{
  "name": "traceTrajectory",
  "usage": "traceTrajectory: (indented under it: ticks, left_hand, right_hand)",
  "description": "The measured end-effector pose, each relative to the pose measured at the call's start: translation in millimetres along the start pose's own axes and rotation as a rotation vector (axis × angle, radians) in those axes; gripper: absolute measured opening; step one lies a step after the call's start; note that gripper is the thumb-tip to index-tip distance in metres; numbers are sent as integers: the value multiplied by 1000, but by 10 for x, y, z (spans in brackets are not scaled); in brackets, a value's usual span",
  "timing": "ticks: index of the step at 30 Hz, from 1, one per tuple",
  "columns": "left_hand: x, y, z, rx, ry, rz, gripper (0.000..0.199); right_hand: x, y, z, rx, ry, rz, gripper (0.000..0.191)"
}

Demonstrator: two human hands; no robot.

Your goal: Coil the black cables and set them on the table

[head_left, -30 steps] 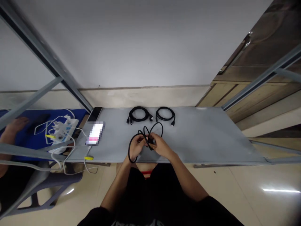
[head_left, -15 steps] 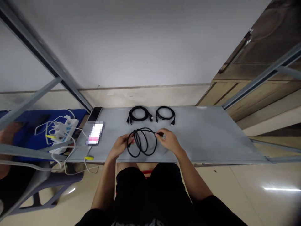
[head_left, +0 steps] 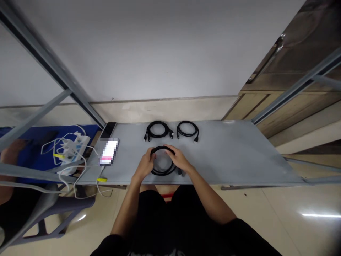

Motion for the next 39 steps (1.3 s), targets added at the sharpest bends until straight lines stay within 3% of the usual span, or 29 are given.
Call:
traceTrajectory:
  ticks: [4, 9, 12, 17, 20, 23, 27, 31, 36, 39]
  left_hand:
    - [-5, 92, -12, -11, 5, -113, 30]
    - [-75, 278, -89, -38, 45, -233, 29]
    - [-97, 370, -38, 37, 54, -314, 32]
    - [-103, 295, 65, 145, 50, -192, 40]
    - [-86, 354, 54, 144, 61, -196, 41]
    - [-86, 459, 15, 102, 66, -206, 42]
    - [-120, 598, -76, 15, -10, -198, 43]
    - [-148, 669, -69, 40, -56, -235, 42]
    - [-184, 446, -112, 177, -122, -149, 40]
    - [-201, 291, -189, 344, -93, -80, 46]
  right_hand:
    - [99, 64, -21, -247, -92, -150, 58]
    - [58, -184, 41, -162, -57, -65, 49]
    - [32, -248, 151, -282, 12, -67, 49]
    - [99, -131, 316, -414, 163, -195, 57]
    - [142, -109, 351, -473, 218, -231, 61]
    - [136, -153, 359, -461, 193, -236, 62]
    - [82, -287, 360, -287, 112, -173, 55]
    - [60, -372, 409, -262, 148, -131, 47]
    - [79, -383, 490, -352, 211, -122, 57]
    - [87, -300, 416, -440, 152, -169, 62]
Point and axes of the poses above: each hand's wrist, its own x-axis away from the middle knuckle, its own z-axis out of the back of the hand, y = z × x, the point moved 8 cm from there along -x, towards the middle knuckle, and after that the axes turned 5 degrees about -y, right-handed, at the moved point
